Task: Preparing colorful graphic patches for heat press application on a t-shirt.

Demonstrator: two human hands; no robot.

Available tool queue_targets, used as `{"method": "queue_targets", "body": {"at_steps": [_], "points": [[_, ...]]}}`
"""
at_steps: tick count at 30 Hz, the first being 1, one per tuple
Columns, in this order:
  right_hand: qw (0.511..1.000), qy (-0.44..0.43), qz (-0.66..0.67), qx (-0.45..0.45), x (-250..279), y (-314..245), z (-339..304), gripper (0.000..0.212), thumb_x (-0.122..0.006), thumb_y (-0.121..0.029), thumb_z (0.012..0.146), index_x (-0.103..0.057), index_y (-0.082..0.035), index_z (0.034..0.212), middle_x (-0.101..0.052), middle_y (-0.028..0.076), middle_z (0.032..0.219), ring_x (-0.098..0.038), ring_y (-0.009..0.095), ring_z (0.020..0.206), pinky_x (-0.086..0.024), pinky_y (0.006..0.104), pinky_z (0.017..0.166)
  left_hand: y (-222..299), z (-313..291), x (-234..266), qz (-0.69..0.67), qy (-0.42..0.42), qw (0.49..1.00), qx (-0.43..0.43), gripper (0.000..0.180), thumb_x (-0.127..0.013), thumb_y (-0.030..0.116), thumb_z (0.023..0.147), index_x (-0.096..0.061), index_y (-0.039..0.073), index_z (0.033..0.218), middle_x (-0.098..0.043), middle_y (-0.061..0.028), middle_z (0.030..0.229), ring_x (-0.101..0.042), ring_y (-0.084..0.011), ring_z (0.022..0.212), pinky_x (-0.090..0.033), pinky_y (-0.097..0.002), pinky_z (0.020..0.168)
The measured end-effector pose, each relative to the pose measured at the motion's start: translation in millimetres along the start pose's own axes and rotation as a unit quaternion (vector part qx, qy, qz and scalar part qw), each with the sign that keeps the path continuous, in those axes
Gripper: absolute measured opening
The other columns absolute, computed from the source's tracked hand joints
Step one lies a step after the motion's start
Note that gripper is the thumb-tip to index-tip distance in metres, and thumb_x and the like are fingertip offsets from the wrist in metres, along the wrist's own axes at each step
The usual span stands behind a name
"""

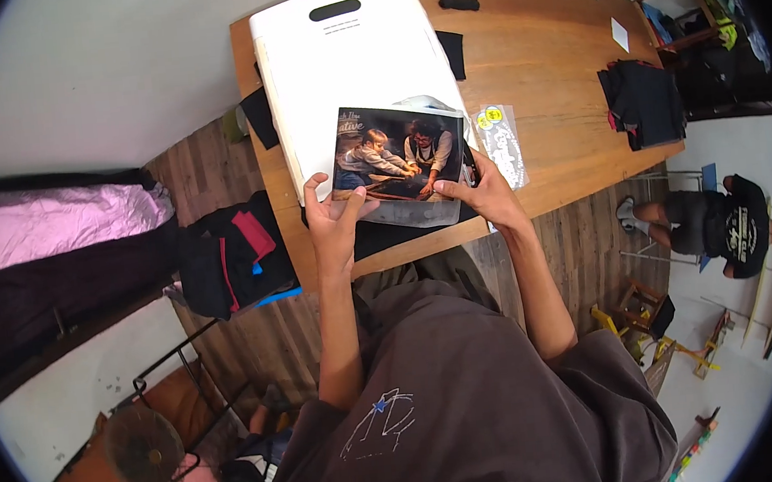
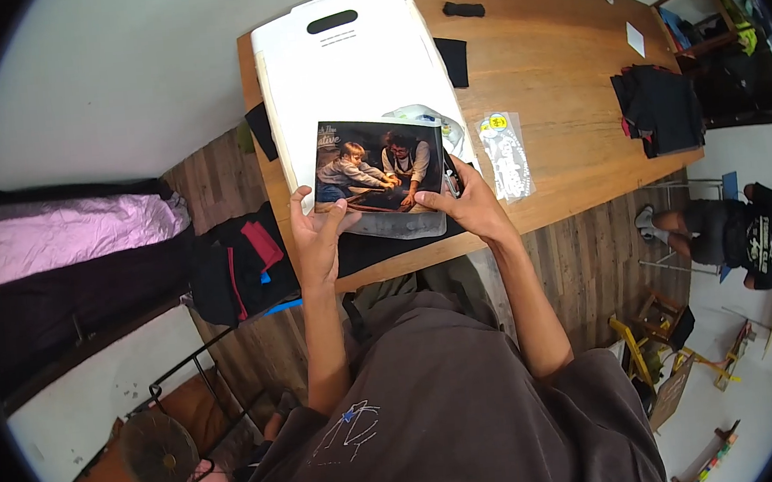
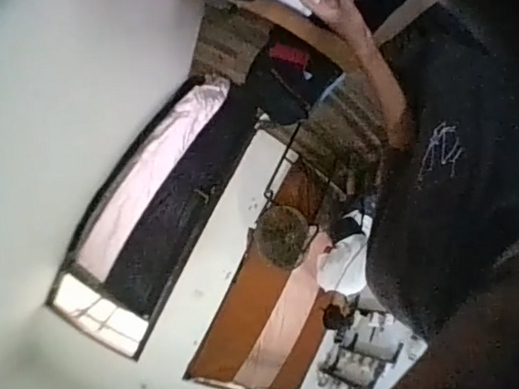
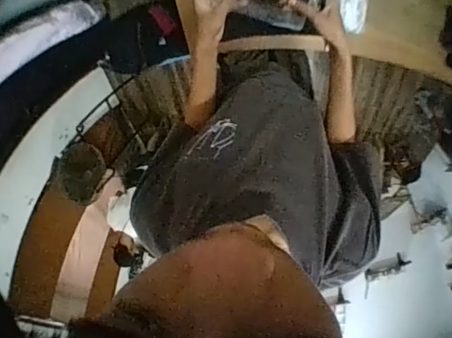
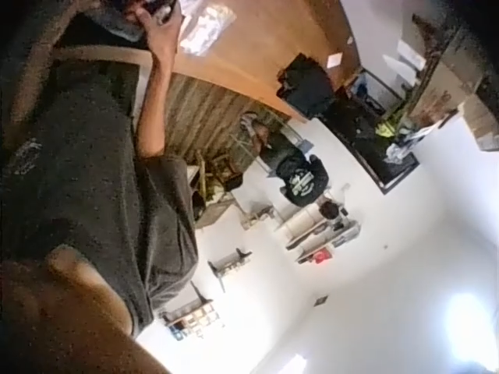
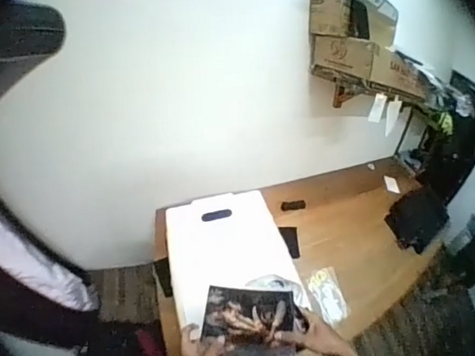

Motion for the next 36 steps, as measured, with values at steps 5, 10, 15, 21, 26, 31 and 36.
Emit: {"method": "queue_targets", "body": {"at_steps": [5, 10, 15, 21, 26, 31, 36], "points": [[0.998, 0.056, 0.000, -0.040, 0.4, 24.8, 1.6, 0.063, -0.083, -0.017, 0.079, -0.052, 0.004, 0.130, -0.066, 0.005, 0.102, -0.059, 0.010, 0.090, -0.050, 0.0250, 0.082, -2.0, 12.2, 3.2, 0.075, 0.038, 0.996, -0.025, 0.062, -0.071, -0.006, 0.084, -0.035, 0.003, 0.134, -0.066, -0.0132, 0.092, -0.067, -0.0153, 0.082, -0.060, -0.0294, 0.071], [0.993, 0.108, 0.009, -0.044, -3.4, 33.5, 11.5, 0.052, -0.085, -0.023, 0.076, -0.059, 0.001, 0.115, -0.063, 0.002, 0.092, -0.053, 0.009, 0.079, -0.048, 0.0253, 0.074, -8.5, 32.2, 23.8, 0.148, 0.047, 0.987, -0.052, 0.072, -0.078, -0.004, 0.078, -0.039, 0.003, 0.138, -0.068, -0.0122, 0.088, -0.066, -0.0146, 0.080, -0.055, -0.0247, 0.063], [0.986, 0.158, 0.004, -0.052, -14.0, 49.1, 29.1, 0.049, -0.086, -0.021, 0.075, -0.059, 0.001, 0.110, -0.060, 0.001, 0.087, -0.049, 0.006, 0.072, -0.045, 0.0207, 0.065, -33.2, 52.2, 49.3, -0.162, 0.105, 0.981, 0.011, 0.051, -0.066, 0.009, 0.094, -0.042, 0.006, 0.139, -0.066, -0.0064, 0.109, -0.064, -0.0144, 0.098, -0.053, -0.0286, 0.084], [0.988, 0.144, 0.037, -0.041, -26.4, 44.0, 43.0, 0.048, -0.085, -0.018, 0.077, -0.059, -0.002, 0.113, -0.063, -0.001, 0.088, -0.053, 0.006, 0.077, -0.047, 0.0214, 0.069, -49.9, 20.2, -13.0, -0.275, -0.017, 0.952, 0.136, 0.031, -0.059, 0.026, 0.099, -0.059, 0.003, 0.120, -0.067, -0.0078, 0.116, -0.065, -0.0213, 0.108, -0.053, -0.0388, 0.097], [0.988, 0.148, 0.038, -0.009, -27.3, 35.0, 46.2, 0.042, -0.084, -0.015, 0.077, -0.058, -0.005, 0.108, -0.058, -0.005, 0.076, -0.051, 0.004, 0.067, -0.042, 0.0197, 0.059, -50.9, 25.6, -27.5, 0.062, 0.000, 0.996, 0.061, 0.021, -0.062, 0.015, 0.098, -0.067, -0.006, 0.102, -0.070, -0.0111, 0.098, -0.070, -0.0186, 0.091, -0.058, -0.0289, 0.079], [0.983, 0.119, 0.130, -0.057, -28.5, 43.6, 45.8, 0.041, -0.084, -0.012, 0.078, -0.058, -0.005, 0.109, -0.059, -0.006, 0.071, -0.050, 0.003, 0.060, -0.040, 0.0192, 0.055, -59.6, 21.3, -28.4, 0.063, 0.126, 0.990, 0.026, 0.015, -0.070, 0.009, 0.091, -0.068, -0.004, 0.099, -0.070, -0.0108, 0.093, -0.070, -0.0177, 0.086, -0.060, -0.0283, 0.067], [0.982, 0.104, 0.145, -0.060, -22.2, 47.2, 48.1, 0.037, -0.084, -0.012, 0.077, -0.060, -0.005, 0.105, -0.059, -0.007, 0.072, -0.052, 0.002, 0.062, -0.041, 0.0182, 0.056, -56.3, 24.3, -24.9, 0.057, 0.147, 0.987, 0.006, 0.014, -0.074, 0.010, 0.088, -0.068, -0.002, 0.093, -0.071, -0.0100, 0.088, -0.070, -0.0166, 0.078, -0.061, -0.0289, 0.062]]}}
Point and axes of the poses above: each hand's wrist, its own z-axis towards the middle knuckle, its own x-axis out of the back of the hand, y = z × x, the point moved 2 cm from there along z, towards the middle knuckle
